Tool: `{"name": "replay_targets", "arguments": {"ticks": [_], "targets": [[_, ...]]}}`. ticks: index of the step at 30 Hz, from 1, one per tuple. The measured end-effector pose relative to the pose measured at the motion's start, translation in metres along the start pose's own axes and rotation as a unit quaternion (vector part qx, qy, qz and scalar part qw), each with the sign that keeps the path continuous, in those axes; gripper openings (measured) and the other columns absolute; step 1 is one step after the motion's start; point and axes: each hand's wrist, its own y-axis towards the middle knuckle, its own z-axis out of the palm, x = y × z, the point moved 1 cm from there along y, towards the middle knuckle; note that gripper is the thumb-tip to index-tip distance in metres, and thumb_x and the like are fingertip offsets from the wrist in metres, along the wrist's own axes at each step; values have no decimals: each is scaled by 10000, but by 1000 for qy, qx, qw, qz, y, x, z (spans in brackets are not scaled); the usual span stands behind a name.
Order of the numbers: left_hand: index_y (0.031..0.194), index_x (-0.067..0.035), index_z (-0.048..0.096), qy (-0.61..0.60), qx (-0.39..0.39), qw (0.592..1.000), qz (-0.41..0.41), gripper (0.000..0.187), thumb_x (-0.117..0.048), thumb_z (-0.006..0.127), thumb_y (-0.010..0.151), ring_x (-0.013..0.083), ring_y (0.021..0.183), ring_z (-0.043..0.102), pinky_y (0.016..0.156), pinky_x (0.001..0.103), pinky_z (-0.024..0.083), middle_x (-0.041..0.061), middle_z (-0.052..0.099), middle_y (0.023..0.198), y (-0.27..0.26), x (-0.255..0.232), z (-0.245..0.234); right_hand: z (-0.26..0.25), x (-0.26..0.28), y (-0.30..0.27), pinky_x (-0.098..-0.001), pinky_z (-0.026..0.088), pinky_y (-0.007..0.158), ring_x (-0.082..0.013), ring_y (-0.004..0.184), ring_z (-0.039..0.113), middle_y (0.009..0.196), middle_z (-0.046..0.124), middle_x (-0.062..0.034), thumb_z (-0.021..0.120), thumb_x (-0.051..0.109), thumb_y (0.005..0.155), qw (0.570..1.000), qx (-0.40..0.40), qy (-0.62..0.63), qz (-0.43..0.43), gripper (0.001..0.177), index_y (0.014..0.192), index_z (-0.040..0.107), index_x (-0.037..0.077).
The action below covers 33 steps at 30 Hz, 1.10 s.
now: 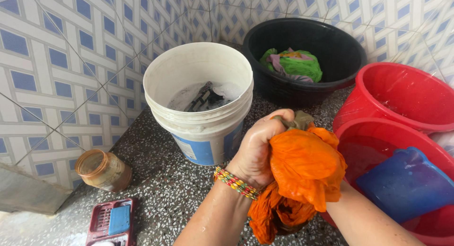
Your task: The person washes clothes by hand using a bucket and several basins, scrubbing and wringing out various fabric items in soapy water.
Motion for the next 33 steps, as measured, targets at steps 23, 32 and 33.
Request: {"name": "replay_targets", "arguments": {"ticks": [23,32,33], "targets": [[1399,-84,745,169,-350,911,-137,488,-521,680,1191,361,1122,797,978,490,600,149,830,1126,0,0,-123,122,82,-40,-429,669,819,-277,920,863,920,861,-145,903,182,984,869,-182,-281,-364,227,971,713,58],[1140,-34,742,96,-428,895,83,97,-120,785,1125,235,940,766,831,413,616,93,799,1005,-7,59,-139,62,60,-10,-651,620,754,-515,901,825,975,861,-233,709,382,1091,722,-360,-502,-312,287,1094,795,109],[1121,-6,738,149,-417,892,87,121,-100,814,1114,244,929,752,812,418,592,108,788,1001,-6,63,-135,57,56,-8,-657,617,769,-524,917,820,970,856,-242,696,402,1131,724,-367,-510,-284,314,1096,784,102]]}}
